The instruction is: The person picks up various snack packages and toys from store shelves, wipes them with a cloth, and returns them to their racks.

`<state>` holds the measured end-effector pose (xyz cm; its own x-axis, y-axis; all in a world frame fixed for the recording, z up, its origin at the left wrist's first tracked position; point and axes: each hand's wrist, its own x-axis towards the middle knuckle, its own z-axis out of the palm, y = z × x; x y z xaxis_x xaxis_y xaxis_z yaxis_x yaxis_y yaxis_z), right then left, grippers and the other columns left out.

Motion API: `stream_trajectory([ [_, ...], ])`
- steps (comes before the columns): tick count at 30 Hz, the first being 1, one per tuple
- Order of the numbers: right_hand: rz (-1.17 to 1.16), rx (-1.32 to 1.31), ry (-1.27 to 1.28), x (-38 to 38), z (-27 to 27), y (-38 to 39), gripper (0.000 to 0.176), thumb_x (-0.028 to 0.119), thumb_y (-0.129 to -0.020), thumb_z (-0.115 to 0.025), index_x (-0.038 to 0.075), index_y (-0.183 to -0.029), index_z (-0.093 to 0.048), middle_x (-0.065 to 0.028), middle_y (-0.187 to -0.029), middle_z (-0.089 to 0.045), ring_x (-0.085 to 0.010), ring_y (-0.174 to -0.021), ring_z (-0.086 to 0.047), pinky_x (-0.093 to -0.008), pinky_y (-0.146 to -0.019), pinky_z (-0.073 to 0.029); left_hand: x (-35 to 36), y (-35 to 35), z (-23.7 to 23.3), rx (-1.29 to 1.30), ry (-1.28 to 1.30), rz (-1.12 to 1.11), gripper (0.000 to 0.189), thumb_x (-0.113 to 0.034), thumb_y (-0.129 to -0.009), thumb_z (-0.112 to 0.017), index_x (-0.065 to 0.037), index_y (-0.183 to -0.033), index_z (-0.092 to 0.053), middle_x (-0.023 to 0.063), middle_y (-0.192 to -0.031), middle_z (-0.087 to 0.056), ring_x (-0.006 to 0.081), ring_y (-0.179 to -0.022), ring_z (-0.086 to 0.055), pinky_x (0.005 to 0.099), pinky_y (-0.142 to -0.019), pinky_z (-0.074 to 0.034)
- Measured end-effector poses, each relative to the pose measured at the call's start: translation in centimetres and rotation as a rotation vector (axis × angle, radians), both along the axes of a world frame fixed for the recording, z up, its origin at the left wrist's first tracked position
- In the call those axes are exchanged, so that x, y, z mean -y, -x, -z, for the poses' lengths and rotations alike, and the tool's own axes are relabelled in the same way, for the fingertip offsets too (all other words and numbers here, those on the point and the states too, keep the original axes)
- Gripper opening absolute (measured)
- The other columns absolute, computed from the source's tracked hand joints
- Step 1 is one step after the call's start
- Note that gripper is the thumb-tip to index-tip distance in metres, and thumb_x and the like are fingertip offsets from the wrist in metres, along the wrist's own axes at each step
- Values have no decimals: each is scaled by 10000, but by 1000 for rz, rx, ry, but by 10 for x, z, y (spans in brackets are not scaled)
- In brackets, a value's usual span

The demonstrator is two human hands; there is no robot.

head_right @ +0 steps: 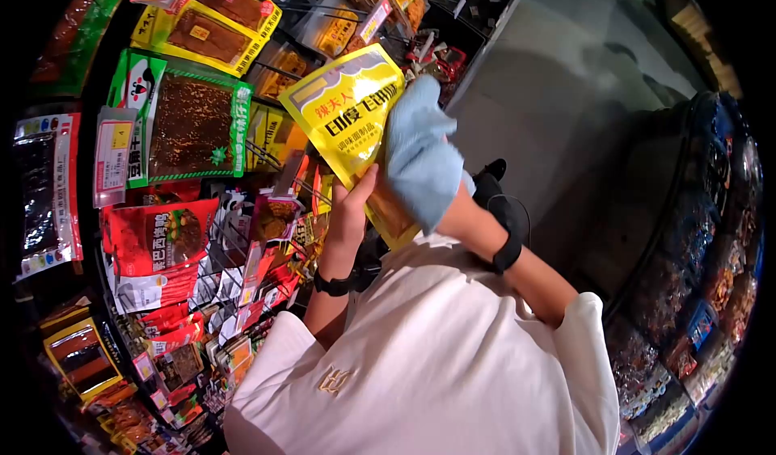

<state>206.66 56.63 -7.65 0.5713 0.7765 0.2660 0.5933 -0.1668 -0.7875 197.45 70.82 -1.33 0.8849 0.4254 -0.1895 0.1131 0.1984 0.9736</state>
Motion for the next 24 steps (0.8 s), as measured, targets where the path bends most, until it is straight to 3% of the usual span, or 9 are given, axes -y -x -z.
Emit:
stream_trajectory([
  [1, 2, 122, 60, -2, -10, 9, 377, 245, -873, -592, 65, -1204, -580, -133, -1261, -552, -320, -1208, -479, -493, -1102, -221, 0, 0, 3, 34, 28, -20, 309, -80, -914, -510, 49, -1194, -534, 89, -1115, -615, 169, -1023, -564, 291, -898, -425],
  [2, -32, -432, -146, 0, -9, 21, 417, 250, -862, -589, 73, -1239, -561, -127, -1339, -498, -343, -1282, -411, -540, -1131, -93, -1, 0, 10, 104, -2, -9, 343, -66, -909, -497, 57, -1230, -506, 116, -1194, -589, 190, -1079, -552, 303, -926, -418],
  [5, -112, 83, -56, -7, -16, 12, 442, 320, -848, -599, 133, -1247, -571, -101, -1368, -482, -322, -1320, -382, -553, -1138, -55, 16, 1, -5, 121, -10, -41, 380, -23, -865, -509, 65, -1233, -478, 132, -1202, -563, 205, -1080, -544, 314, -952, -404],
  [9, -91, 265, -204, -22, -5, -15, 545, 284, -732, -712, 52, -1205, -571, -183, -1226, -547, -365, -1164, -466, -488, -1069, -281, 1, 12, -13, 39, -56, 16, 260, -56, -892, -548, 52, -1129, -551, 60, -1047, -605, 134, -959, -546, 290, -839, -434],
  [11, -71, -318, -203, -25, 22, -13, 331, 176, -811, -657, 97, -1131, -621, -125, -1132, -606, -263, -1108, -546, -471, -1009, -365, -7, 18, -28, -62, -51, -3, 337, -86, -882, -588, 16, -1199, -535, 58, -1118, -581, 153, -1001, -539, 275, -910, -394],
  [16, 164, 285, 898, -39, -52, -33, 174, 181, -829, -551, 63, -934, -479, -15, -850, -498, -164, -835, -530, -252, -788, -432, -34, 28, -36, 109, -47, -77, 332, -130, -895, -603, 10, -1191, -551, 54, -1136, -603, 141, -1042, -550, 285, -917, -404],
  [19, -303, 114, -119, 5, -45, -52, 1170, 574, -433, -829, 42, -1379, -392, -158, -1290, -529, -290, -1140, -520, -390, -933, -328, -43, 32, -30, 144, -17, -119, 337, -131, -891, -608, 16, -1187, -540, 53, -1130, -599, 144, -1038, -546, 284, -920, -402],
  [22, -235, 253, 35, 12, -67, -40, 1089, 605, -542, -778, 25, -1381, -398, -151, -1297, -524, -320, -1155, -514, -398, -999, -305, -30, 21, -27, 21, -89, -159, 377, -155, -894, -636, 16, -1206, -514, 55, -1112, -595, 146, -1023, -543, 290, -917, -406],
  [24, -54, -1161, -283, -2, -65, -30, 821, 548, -758, -605, 16, -1353, -409, -145, -1296, -521, -279, -1159, -521, -404, -975, -406, -21, 4, -17, 38, -190, -219, 405, -160, -898, -632, 1, -1240, -488, 68, -1125, -575, 159, -1013, -545, 300, -897, -421],
])
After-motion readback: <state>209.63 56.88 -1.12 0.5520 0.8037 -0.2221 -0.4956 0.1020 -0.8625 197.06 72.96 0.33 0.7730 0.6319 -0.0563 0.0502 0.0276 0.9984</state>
